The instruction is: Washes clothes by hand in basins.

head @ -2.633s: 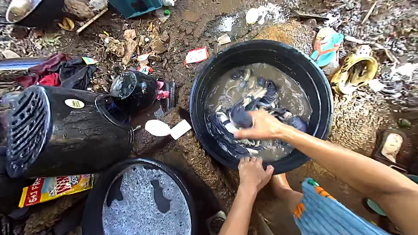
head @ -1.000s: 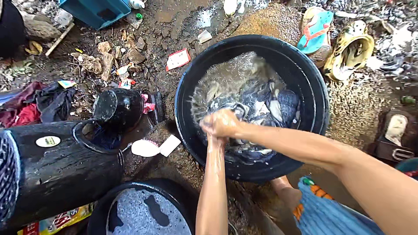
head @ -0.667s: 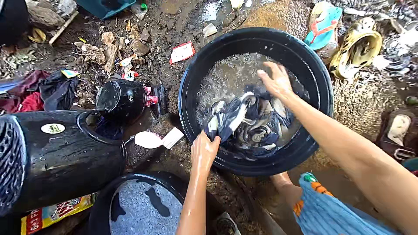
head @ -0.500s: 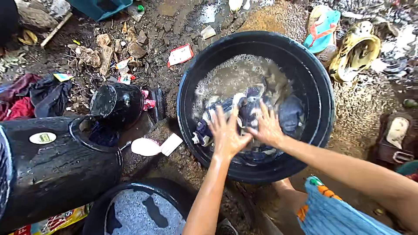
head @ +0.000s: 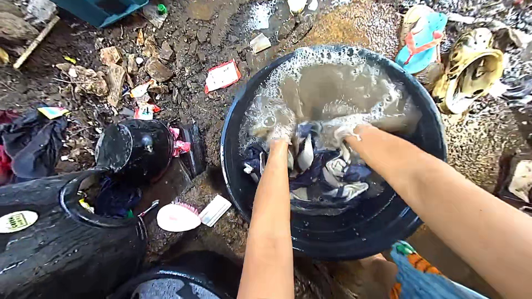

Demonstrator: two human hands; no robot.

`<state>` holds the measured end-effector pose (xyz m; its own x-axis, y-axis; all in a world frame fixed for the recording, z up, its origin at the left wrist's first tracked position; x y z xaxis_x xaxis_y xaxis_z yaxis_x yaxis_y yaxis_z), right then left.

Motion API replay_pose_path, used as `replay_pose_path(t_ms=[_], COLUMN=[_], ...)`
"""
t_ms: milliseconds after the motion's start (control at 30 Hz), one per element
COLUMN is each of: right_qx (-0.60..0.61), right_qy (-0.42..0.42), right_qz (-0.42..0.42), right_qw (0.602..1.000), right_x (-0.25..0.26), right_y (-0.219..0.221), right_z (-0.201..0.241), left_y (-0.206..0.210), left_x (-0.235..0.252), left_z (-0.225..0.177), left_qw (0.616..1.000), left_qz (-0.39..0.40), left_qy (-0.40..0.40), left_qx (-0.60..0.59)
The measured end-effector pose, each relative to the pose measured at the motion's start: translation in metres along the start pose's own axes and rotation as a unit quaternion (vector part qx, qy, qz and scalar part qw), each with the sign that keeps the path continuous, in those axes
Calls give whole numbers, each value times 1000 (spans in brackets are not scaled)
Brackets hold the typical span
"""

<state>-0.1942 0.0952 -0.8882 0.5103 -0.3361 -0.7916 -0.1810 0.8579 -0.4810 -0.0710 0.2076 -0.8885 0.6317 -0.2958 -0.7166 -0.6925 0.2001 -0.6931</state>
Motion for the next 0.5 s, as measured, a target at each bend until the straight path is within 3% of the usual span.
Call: replay_pose_path(t_ms=[67,100,167,233,300,400,467,500], right_qx=[-34,-19,61,123,27,-70,-27,51], right_qy=[-81,-117,-183,-237,-316,-229,-168,-148], right_qz=[17,9,-65,-130,-166,-152,-141,-142], right_qw=[996,993,979,955,934,959,975,977], right_x=[9,20,45,49,36,16,6,4], right_y=[-8,-12,-27,-27,-15,7,10,10], right_z=[11,17,28,16,-1,-35,-37,-36], left_y=[-2,1,25,52,59,43,24,14], left_x=[4,6,-11,-57,-111,-190,-232,-252], left_z=[5,18,56,89,101,91,78,72], left_qw=[998,986,917,852,806,776,748,729], left_qz=[18,3,-13,4,11,-2,-14,-7], left_qy=[-28,-54,-78,-83,-88,-21,110,182], left_qx=[-58,-156,-392,-517,-586,-631,-654,-660])
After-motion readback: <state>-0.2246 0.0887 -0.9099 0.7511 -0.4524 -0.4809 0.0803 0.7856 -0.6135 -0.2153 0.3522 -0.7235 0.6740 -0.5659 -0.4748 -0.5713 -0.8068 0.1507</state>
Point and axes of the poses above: each hand's wrist, its own x-axis towards the middle knuckle, its own y-axis out of the palm, z = x × y, the point moved 9 cm from there along x, towards the middle knuckle, and after that the axes turned 9 degrees about -y, right-handed, at the moved point
